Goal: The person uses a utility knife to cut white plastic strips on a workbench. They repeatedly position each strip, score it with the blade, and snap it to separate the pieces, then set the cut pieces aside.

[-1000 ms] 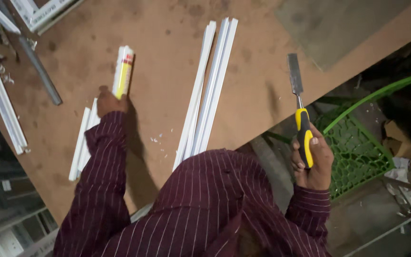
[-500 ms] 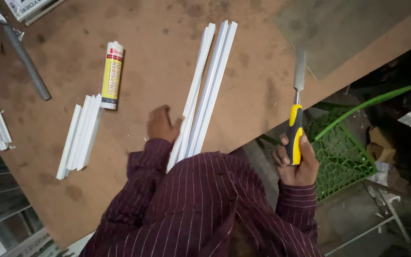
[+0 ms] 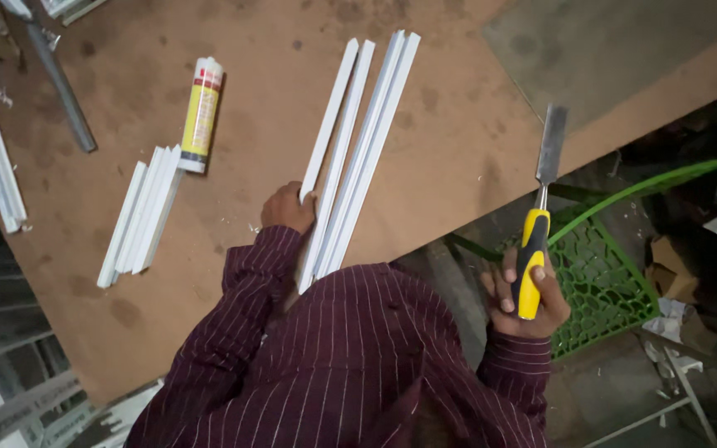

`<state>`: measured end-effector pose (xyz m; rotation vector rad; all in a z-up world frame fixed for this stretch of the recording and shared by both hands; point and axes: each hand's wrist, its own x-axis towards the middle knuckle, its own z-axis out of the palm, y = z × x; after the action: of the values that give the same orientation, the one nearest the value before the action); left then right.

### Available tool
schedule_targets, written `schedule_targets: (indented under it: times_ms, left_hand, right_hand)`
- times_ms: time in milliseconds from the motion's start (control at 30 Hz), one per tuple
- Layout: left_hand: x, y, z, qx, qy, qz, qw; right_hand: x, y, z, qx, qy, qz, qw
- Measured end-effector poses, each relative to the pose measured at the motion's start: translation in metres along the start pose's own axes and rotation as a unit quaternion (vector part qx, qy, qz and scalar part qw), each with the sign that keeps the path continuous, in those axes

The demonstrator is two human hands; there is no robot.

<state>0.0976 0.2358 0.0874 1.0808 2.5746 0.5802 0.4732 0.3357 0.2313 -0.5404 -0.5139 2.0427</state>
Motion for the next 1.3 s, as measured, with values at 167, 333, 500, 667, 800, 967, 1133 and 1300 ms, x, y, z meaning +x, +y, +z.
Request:
schedule_targets:
  times_ms: [167,333,500,667,800,967,1133,1300]
  left_hand:
    - [-0.023,-0.029,-0.015,0.014,0.024,-0.03,0.999]
    - [-0.053,-0.059,-0.022,0.083,0.047,-0.044,0.995]
    - [-0.079,-0.076,-0.021,0.07,0.096,-0.064,0.991]
    - [-0.086,-0.094,-0.022,0.092,0.111,-0.034,0.989]
    - [-0.088,-0.109,-0.028,0.097,0.106,0.025,0.989]
    - [-0.1,-0.121,-0.031,0.039,0.102,0.023,0.994]
    - [-0.102,-0.133,-0.039,0.0,0.071,-0.024,0.997]
    - [-0.103,-0.147,-0.048,0.002,0.046,-0.039,0.998]
  right_hand:
    - [0.004,-0.005,-0.011,-0.014,-0.011,0.04,0.999]
    - [0.015,-0.005,-0.007,-0.086,-0.015,0.068,0.994]
    - [0.025,0.007,0.006,-0.11,-0.049,0.089,0.989]
    - [0.015,0.032,0.015,-0.098,-0.074,0.081,0.989]
    - [-0.007,0.047,0.023,-0.084,-0.075,0.096,0.989]
    - [-0.03,0.054,0.026,-0.112,-0.038,0.118,0.986]
    - [-0.035,0.067,0.029,-0.179,-0.017,0.119,0.976]
    - [-0.03,0.085,0.046,-0.163,-0.046,0.127,0.977]
